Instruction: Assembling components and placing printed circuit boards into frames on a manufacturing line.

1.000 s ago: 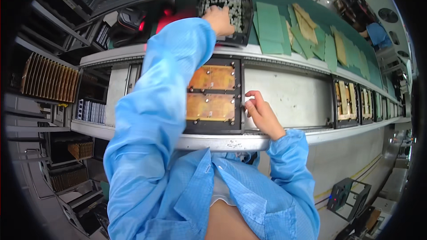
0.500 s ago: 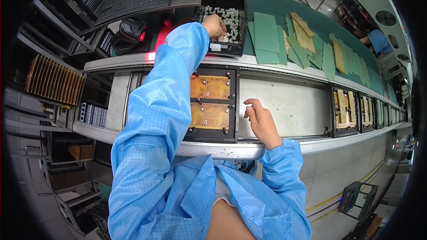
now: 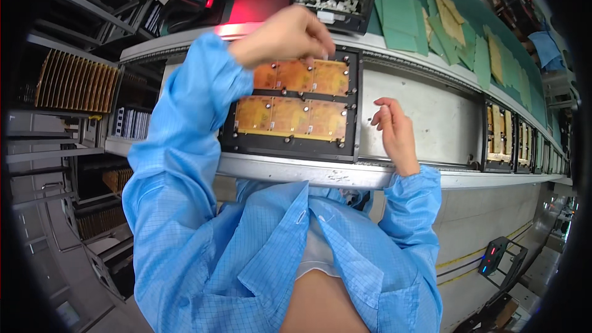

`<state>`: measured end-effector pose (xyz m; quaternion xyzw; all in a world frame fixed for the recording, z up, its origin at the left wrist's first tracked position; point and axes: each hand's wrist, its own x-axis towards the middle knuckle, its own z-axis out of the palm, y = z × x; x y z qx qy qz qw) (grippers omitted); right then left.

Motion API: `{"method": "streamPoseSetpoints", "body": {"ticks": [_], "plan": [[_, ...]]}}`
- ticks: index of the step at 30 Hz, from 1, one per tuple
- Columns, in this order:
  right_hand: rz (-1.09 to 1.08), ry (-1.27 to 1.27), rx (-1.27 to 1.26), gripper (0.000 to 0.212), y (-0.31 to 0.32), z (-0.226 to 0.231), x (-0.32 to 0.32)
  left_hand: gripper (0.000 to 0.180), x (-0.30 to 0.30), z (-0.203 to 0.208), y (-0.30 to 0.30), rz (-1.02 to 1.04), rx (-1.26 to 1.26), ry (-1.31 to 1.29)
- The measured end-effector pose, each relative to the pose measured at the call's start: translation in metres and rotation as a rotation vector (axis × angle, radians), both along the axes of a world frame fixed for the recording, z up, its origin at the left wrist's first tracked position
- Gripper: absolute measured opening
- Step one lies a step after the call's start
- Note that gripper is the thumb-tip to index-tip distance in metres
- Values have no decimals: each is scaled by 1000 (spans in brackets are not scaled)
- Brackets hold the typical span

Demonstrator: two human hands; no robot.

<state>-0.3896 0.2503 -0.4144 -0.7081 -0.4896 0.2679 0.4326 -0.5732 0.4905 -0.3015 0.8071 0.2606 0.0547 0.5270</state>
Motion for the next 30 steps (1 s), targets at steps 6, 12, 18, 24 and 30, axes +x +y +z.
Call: {"method": "streamPoseSetpoints", "body": {"ticks": [6,12,18,24,30], "plan": [[-3,55,8,28,7,-2,0,18,-69,-49,-58,37,-92,289],[-150,132,97,29,8,16,-18,21,-103,-52,-62,177,-231,42],[173,-192,92,13,30,58,-56,19,-135,-46,-61,260,165,34],[385,-587,179,14,91,79,-48,21,-143,-73,-81,194,525,-30],[690,-588,203,16,101,46,-79,19,-138,-84,-84,190,570,-39]]}}
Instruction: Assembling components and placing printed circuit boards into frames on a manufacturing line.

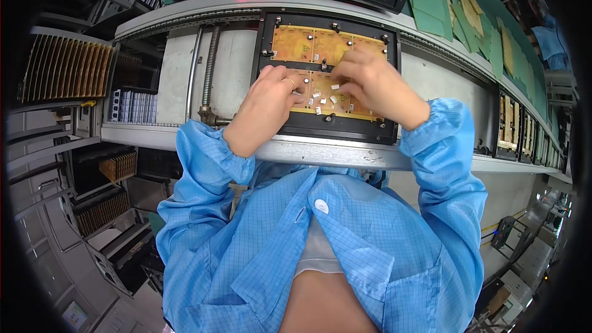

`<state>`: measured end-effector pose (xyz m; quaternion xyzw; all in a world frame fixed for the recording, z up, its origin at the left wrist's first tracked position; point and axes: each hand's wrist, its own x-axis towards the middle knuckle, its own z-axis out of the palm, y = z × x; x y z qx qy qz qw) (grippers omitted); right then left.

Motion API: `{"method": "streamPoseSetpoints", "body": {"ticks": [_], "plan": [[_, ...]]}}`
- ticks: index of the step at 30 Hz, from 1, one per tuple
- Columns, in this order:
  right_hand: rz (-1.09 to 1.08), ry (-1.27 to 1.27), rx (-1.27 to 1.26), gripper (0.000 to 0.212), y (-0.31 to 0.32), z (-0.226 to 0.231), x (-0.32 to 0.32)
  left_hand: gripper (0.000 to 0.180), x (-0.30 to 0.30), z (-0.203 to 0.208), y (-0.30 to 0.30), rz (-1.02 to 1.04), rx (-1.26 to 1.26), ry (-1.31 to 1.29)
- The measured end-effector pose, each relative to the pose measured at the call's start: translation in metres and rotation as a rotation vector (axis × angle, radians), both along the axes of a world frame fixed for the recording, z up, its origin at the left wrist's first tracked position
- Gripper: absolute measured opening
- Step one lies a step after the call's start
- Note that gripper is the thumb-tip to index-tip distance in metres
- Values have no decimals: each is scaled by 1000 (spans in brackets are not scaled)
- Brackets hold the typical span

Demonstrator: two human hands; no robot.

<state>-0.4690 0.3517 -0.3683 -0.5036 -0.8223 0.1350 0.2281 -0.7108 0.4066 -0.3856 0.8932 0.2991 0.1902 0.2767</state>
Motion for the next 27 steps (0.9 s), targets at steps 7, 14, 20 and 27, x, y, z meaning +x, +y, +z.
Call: {"method": "streamPoseSetpoints", "body": {"ticks": [7,14,20,27], "plan": [[-128,209,-63,11,-12,-4,11,13,-13,8,31,150,-557,-171],[-70,115,-85,21,-26,-16,13,15,-13,12,67,127,-711,-280],[-79,194,-17,19,-31,-18,15,21,-7,13,67,171,-719,-325],[-415,413,-64,19,-26,-16,62,25,-8,11,69,106,-861,-337]]}}
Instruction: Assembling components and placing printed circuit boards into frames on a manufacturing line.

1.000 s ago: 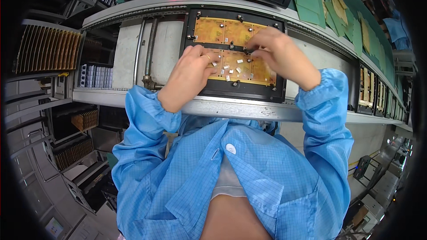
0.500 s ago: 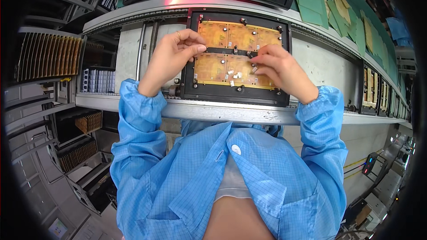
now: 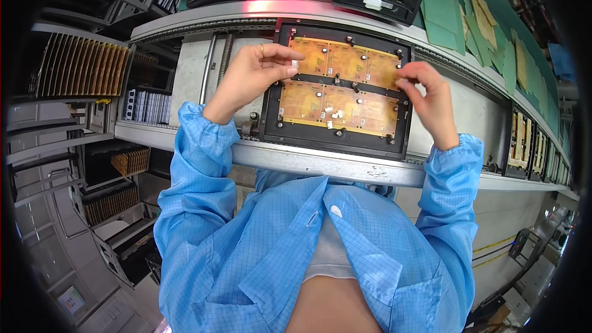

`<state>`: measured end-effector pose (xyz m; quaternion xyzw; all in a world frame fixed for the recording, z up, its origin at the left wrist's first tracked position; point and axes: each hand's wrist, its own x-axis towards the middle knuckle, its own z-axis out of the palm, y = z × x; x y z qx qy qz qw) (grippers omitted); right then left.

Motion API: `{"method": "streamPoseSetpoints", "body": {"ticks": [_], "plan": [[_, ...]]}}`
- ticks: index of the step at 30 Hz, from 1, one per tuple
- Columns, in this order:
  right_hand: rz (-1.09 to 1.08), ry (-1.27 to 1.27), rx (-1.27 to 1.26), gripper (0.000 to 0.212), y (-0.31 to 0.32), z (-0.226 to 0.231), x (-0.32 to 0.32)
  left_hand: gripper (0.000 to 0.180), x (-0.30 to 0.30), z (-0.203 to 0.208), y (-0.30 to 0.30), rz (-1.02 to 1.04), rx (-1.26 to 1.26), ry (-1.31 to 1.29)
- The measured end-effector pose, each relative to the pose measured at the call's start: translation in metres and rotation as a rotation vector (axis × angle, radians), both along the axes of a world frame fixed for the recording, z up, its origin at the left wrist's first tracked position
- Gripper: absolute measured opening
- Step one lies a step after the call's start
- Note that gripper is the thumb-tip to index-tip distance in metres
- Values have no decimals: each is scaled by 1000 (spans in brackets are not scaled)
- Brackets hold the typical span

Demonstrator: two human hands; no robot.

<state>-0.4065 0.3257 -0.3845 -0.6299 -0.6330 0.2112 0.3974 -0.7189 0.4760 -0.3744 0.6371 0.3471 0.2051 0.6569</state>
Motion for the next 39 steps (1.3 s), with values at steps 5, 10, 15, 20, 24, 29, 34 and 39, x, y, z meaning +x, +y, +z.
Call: {"method": "streamPoseSetpoints", "body": {"ticks": [5,10,15,20,24,29,34,39], "plan": [[-80,511,-59,17,3,-17,34,29,2,2,5,-16,-43,65],[-175,879,-199,18,1,-49,56,26,2,4,12,-4,6,82],[-101,1161,-215,21,-1,-55,56,23,-3,12,22,71,40,62],[-22,1165,-200,26,0,-52,47,25,12,20,29,94,48,149],[-26,1137,-131,27,-2,-55,61,27,16,14,38,54,79,203],[-80,1139,-82,28,-10,-51,72,25,18,-5,45,42,364,287],[-91,1125,-77,28,-14,-46,70,18,34,0,41,91,557,397],[-96,1119,-72,28,-14,-43,69,15,42,-9,38,81,779,400]]}}
